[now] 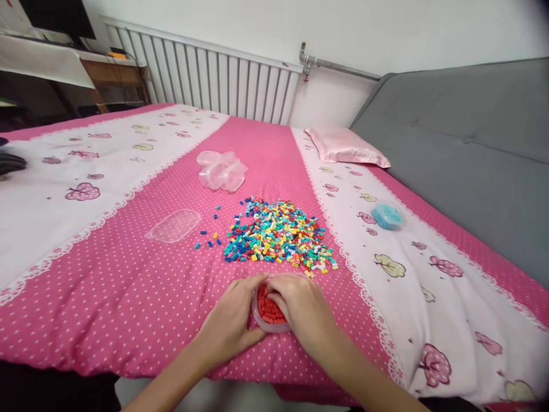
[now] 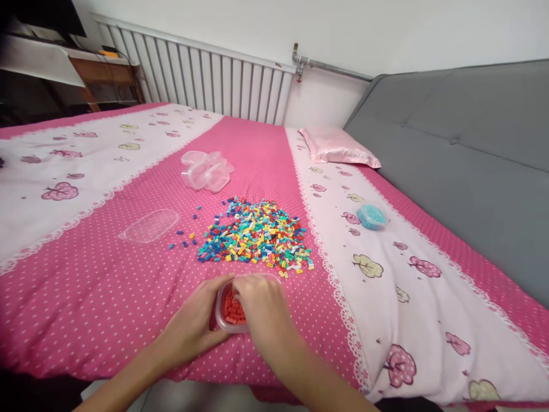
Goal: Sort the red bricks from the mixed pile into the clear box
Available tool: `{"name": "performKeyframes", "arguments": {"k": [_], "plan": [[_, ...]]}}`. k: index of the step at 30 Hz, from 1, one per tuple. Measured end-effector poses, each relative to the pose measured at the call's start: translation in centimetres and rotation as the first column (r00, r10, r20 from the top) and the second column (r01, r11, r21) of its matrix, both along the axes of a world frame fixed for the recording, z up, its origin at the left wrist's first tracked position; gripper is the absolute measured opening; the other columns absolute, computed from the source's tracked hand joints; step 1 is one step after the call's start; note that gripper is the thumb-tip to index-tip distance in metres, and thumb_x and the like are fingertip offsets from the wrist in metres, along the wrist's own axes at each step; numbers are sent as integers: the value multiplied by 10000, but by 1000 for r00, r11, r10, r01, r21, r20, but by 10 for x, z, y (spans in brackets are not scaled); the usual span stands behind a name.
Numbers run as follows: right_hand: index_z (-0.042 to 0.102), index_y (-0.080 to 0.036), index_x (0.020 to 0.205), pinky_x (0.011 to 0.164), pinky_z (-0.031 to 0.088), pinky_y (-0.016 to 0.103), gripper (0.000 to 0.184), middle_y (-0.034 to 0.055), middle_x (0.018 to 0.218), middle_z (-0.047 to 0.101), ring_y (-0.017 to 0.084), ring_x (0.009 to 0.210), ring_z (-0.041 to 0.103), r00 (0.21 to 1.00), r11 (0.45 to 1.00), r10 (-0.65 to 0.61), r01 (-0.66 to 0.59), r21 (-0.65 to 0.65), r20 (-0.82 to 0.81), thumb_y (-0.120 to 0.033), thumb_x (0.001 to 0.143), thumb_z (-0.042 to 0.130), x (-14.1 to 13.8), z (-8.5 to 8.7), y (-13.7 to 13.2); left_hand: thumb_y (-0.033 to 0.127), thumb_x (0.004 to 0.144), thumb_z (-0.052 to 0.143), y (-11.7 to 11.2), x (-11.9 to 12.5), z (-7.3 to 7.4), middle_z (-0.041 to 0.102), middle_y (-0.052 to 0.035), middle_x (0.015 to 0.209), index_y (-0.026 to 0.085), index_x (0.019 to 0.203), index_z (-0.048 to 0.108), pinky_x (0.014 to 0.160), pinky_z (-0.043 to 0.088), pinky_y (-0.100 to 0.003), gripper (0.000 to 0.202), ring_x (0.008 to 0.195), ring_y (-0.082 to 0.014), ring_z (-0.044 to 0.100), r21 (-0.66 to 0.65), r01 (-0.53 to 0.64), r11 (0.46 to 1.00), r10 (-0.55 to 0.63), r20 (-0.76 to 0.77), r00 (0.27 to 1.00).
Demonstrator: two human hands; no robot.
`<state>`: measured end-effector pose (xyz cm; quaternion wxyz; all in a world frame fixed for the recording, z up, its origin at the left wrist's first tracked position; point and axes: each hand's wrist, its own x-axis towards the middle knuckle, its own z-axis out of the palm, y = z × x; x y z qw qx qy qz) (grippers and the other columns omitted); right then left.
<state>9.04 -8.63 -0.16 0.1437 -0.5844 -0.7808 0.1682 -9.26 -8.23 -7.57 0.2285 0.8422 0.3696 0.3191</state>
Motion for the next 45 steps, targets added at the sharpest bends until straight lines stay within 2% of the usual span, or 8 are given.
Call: {"name": "performKeyframes", "arguments": {"k": [4, 8, 21, 30, 45], "plan": [[701, -203, 781, 715, 439, 293, 245, 27, 821, 751, 198, 776, 690, 1000, 999, 9, -10, 52, 23, -33, 907, 576, -2, -7, 0, 300, 852, 776, 0, 1, 0, 640, -102, 1341, 270, 1449, 350, 1014, 531, -463, 734, 1185, -300, 649, 13, 12, 1000, -12, 18, 1000], [701, -201, 801, 716, 445, 273, 239, 29, 848, 747, 182, 781, 686, 1000, 998, 31, -31, 51, -6, -35, 914, 573, 0, -12, -1, 273, 843, 765, 1, 2, 0, 644, -98, 1333, 262, 1455, 356, 1021, 524, -451, 736, 1185, -293, 645, 24, 14, 1000, -15, 29, 999], [708, -217, 824, 710, 425, 289, 243, 22, 867, 768, 208, 800, 703, 999, 1000, -5, 6, 16, -48, -19, 868, 573, -2, -7, -2, 302, 874, 744, -1, 2, 3, 643, -97, 1323, 264, 1436, 373, 1027, 517, -469, 674, 1192, -301, 633, -57, 25, 998, -23, 30, 999], [692, -216, 813, 690, 414, 289, 232, 19, 834, 756, 200, 761, 691, 1000, 997, 20, -18, 79, -16, -30, 888, 575, -2, -9, -3, 276, 859, 741, 0, 3, 5, 650, -90, 1313, 266, 1418, 407, 1025, 509, -460, 652, 1176, -300, 640, -54, 32, 998, -29, 44, 999], [694, -219, 845, 731, 449, 292, 254, 19, 866, 753, 195, 793, 684, 999, 996, 30, -27, 89, -25, -26, 908, 543, 0, -8, -5, 267, 860, 733, 0, 3, 4, 651, -84, 1320, 266, 1418, 414, 1029, 513, -445, 642, 1181, -290, 645, -33, 31, 999, -30, 35, 999]]}}
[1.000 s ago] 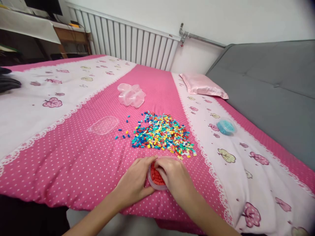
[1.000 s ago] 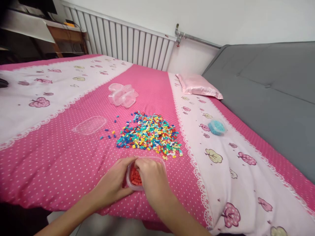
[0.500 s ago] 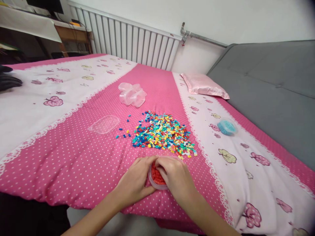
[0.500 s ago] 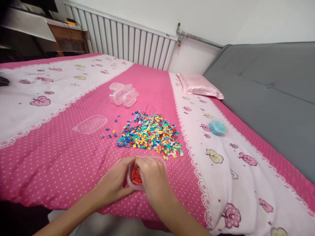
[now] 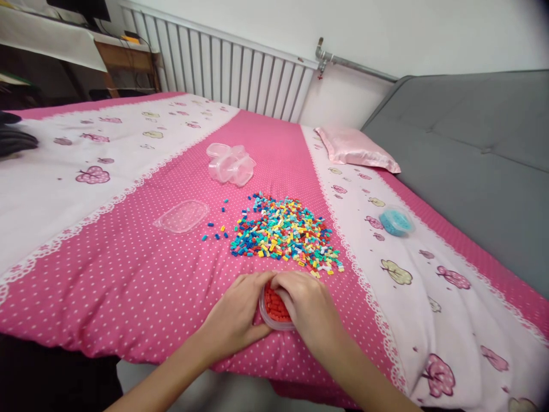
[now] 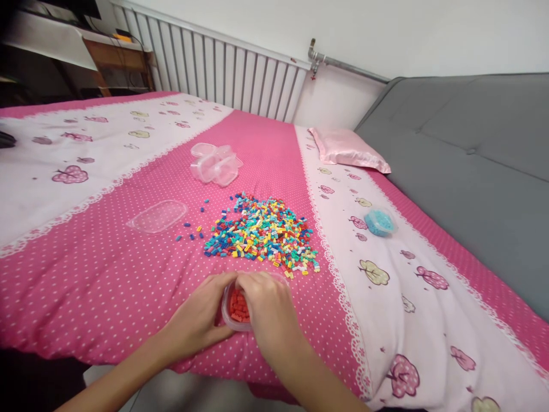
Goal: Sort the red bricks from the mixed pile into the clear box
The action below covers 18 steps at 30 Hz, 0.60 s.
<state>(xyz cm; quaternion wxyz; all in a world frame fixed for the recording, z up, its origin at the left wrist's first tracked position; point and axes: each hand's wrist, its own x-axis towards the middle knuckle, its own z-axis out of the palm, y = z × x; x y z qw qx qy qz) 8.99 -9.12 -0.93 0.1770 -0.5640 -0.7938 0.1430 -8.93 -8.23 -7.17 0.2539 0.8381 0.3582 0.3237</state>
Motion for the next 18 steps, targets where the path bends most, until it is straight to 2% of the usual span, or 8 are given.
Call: {"name": "performKeyframes", "arguments": {"k": [7, 14, 18], "plan": [[754, -222, 911, 761, 452, 313, 275, 27, 912, 745, 207, 853, 677, 992, 997, 63, -68, 33, 113, -31, 923, 556, 0, -5, 2, 240, 851, 740, 0, -1, -2, 630, -103, 1363, 262, 1440, 366, 1043, 509, -463, 698, 1214, -297, 629, 34, 4, 999, -4, -5, 1000], [731, -216, 812, 705, 424, 310, 267, 17, 852, 729, 187, 775, 649, 989, 997, 58, -65, 48, 139, -37, 920, 565, -1, -8, 4, 243, 844, 764, 0, 0, 0, 632, -98, 1355, 264, 1438, 353, 1030, 512, -454, 722, 1207, -296, 630, 47, 13, 999, -13, -5, 1000], [721, -215, 823, 726, 430, 306, 254, 15, 863, 719, 189, 808, 649, 991, 998, 52, -56, 29, 119, -35, 923, 573, -1, -5, 4, 239, 851, 749, 0, -1, -2, 628, -106, 1358, 262, 1447, 334, 1043, 506, -461, 727, 1216, -300, 629, 43, 8, 999, -7, -12, 1000]]}}
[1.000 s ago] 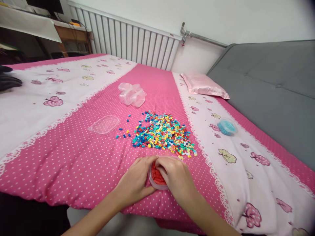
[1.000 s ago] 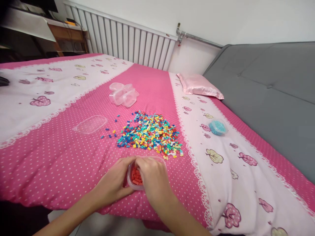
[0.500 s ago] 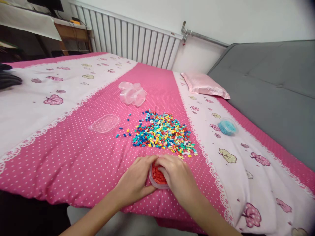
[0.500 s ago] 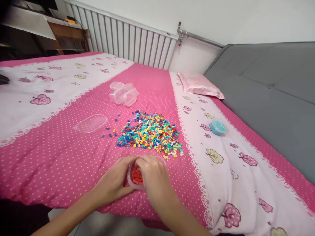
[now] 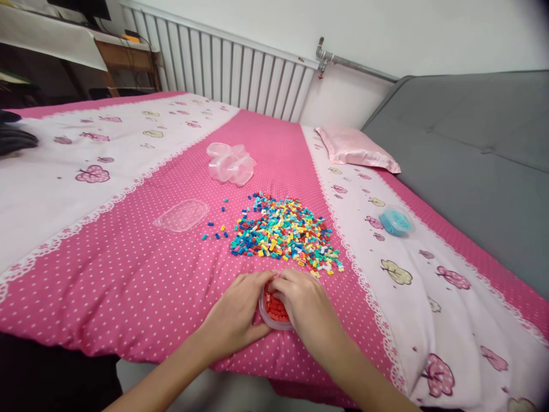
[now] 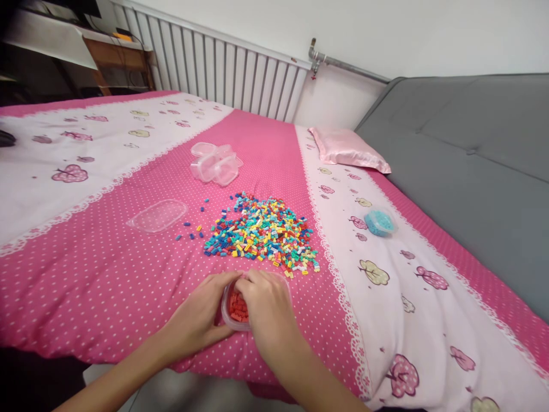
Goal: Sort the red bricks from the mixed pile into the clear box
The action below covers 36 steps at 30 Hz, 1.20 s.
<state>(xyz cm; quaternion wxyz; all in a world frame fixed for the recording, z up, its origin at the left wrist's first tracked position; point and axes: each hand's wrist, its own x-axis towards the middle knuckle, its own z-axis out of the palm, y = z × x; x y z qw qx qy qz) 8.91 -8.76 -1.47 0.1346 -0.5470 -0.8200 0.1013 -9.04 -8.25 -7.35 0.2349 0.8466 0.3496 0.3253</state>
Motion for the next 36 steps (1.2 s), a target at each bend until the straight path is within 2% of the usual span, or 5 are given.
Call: {"name": "performKeyframes", "arguments": {"k": [8, 15, 23, 30, 36], "plan": [[737, -197, 874, 741, 443, 323, 186, 42, 930, 704, 210, 868, 649, 991, 997, -73, 70, 29, 113, -60, 938, 629, 3, 11, -3, 254, 856, 731, 1, 0, -3, 628, -106, 1355, 269, 1445, 334, 1035, 515, -480, 711, 1200, -305, 633, 10, 3, 1000, -3, -2, 1000], [748, -188, 853, 748, 450, 343, 120, 43, 915, 709, 225, 880, 664, 978, 998, -57, 52, 32, 202, -96, 915, 702, 0, 5, -2, 253, 834, 774, 1, 0, -2, 627, -111, 1354, 280, 1459, 301, 1028, 522, -500, 784, 1193, -316, 639, 24, 8, 1000, -8, -5, 1000], [752, -179, 852, 779, 457, 358, 121, 36, 864, 710, 221, 842, 662, 982, 998, -25, 14, 61, 188, -91, 916, 700, 0, 4, 0, 244, 830, 775, 2, 0, -2, 634, -123, 1343, 261, 1453, 304, 1013, 532, -499, 781, 1184, -322, 648, 66, 6, 998, -5, -11, 1000], [740, -173, 894, 811, 476, 368, 141, 51, 905, 701, 236, 876, 665, 995, 999, -42, 40, 15, 93, -67, 913, 649, 8, 18, -2, 268, 846, 775, 1, 0, -4, 641, -121, 1325, 260, 1448, 314, 1001, 540, -497, 758, 1168, -322, 652, 66, 3, 998, -3, -5, 1000], [698, -186, 822, 748, 480, 324, 123, 25, 853, 688, 187, 780, 643, 984, 997, -75, 69, -44, -162, -66, 832, 672, 24, 24, 8, 663, 801, 781, 2, -3, -8, 599, -150, 1379, 268, 1502, 300, 1025, 534, -508, 938, 1229, -353, 625, 35, 5, 999, -6, 39, 999]]}}
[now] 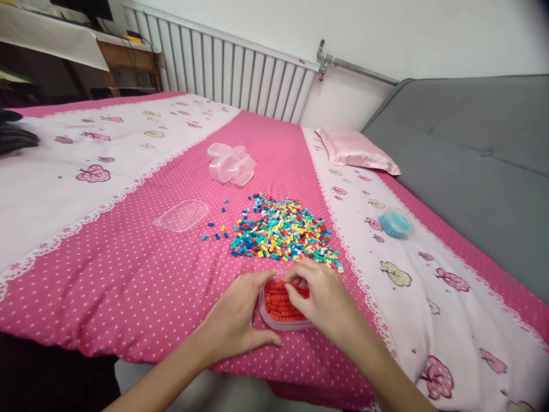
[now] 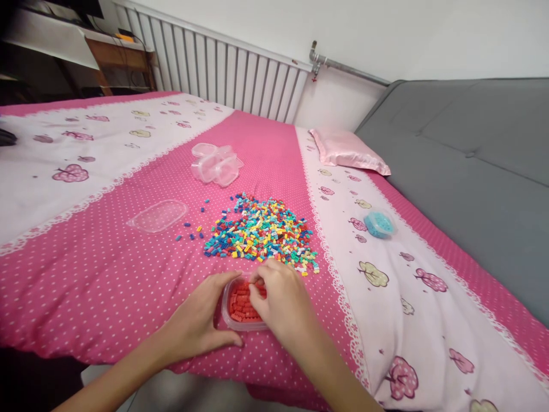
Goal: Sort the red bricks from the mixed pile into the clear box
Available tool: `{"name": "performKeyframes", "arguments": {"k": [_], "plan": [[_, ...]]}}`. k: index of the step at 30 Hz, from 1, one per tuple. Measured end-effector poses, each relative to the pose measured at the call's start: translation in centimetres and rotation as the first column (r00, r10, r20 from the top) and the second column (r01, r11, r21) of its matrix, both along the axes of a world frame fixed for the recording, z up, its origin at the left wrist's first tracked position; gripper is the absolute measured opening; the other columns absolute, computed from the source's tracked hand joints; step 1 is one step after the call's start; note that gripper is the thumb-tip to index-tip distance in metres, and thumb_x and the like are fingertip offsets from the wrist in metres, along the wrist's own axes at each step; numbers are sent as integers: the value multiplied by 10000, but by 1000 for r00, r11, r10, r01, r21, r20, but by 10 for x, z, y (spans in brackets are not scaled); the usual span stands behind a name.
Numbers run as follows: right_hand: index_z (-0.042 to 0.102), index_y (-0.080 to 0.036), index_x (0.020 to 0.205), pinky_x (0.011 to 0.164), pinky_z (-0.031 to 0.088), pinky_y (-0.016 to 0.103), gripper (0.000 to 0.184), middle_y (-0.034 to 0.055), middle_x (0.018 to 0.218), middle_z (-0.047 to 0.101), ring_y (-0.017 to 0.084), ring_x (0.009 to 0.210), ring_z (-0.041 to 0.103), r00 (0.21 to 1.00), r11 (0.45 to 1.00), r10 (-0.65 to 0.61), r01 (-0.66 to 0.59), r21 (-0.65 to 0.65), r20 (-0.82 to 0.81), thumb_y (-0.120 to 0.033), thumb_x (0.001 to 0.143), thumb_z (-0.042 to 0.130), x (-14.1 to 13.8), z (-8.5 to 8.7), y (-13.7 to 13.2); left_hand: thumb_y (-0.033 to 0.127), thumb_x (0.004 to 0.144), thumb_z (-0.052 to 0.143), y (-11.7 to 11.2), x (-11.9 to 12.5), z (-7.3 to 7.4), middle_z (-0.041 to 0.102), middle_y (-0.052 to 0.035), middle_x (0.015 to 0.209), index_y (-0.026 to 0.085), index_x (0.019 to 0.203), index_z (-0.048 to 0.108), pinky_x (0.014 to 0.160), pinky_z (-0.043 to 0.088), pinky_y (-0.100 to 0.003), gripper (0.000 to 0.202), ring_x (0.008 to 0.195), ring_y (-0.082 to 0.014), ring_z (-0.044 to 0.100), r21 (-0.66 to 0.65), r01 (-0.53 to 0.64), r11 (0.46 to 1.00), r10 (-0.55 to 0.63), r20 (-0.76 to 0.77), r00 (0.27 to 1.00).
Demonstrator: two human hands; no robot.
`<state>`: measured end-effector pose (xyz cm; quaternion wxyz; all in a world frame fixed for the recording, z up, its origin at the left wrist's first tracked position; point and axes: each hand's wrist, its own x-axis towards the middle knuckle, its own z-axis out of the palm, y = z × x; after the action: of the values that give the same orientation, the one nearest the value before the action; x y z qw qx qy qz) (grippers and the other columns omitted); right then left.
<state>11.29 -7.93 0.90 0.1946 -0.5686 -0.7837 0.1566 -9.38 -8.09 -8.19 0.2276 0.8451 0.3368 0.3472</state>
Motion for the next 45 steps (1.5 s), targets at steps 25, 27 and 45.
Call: {"name": "performKeyframes", "arguments": {"k": [25, 27, 45], "plan": [[709, -217, 915, 754, 483, 262, 201, -18, 896, 724, 133, 782, 640, 929, 975, 134, -185, -120, -344, -36, 827, 703, -22, 7, -12, 211, 1021, 554, -5, -2, 5, 626, -43, 973, 242, 1047, 585, 810, 514, -320, 51, 936, -203, 607, 154, -143, 978, 85, 330, 940], [707, -224, 934, 812, 475, 279, 223, -20, 942, 739, 149, 860, 655, 937, 977, 137, -181, -110, -321, -41, 813, 749, -23, 6, -14, 214, 1027, 535, -5, -3, 4, 624, -42, 956, 240, 1023, 583, 795, 514, -319, 55, 927, -203, 610, 157, -153, 976, 95, 330, 939], [728, -240, 803, 821, 474, 270, 210, -46, 864, 781, 147, 827, 713, 932, 988, 125, -148, -40, -341, -39, 861, 717, -24, 1, -13, 105, 964, 567, -7, -4, 3, 606, -31, 965, 247, 1054, 551, 816, 524, -309, 169, 938, -193, 607, 146, -132, 980, 77, 329, 941]]}}
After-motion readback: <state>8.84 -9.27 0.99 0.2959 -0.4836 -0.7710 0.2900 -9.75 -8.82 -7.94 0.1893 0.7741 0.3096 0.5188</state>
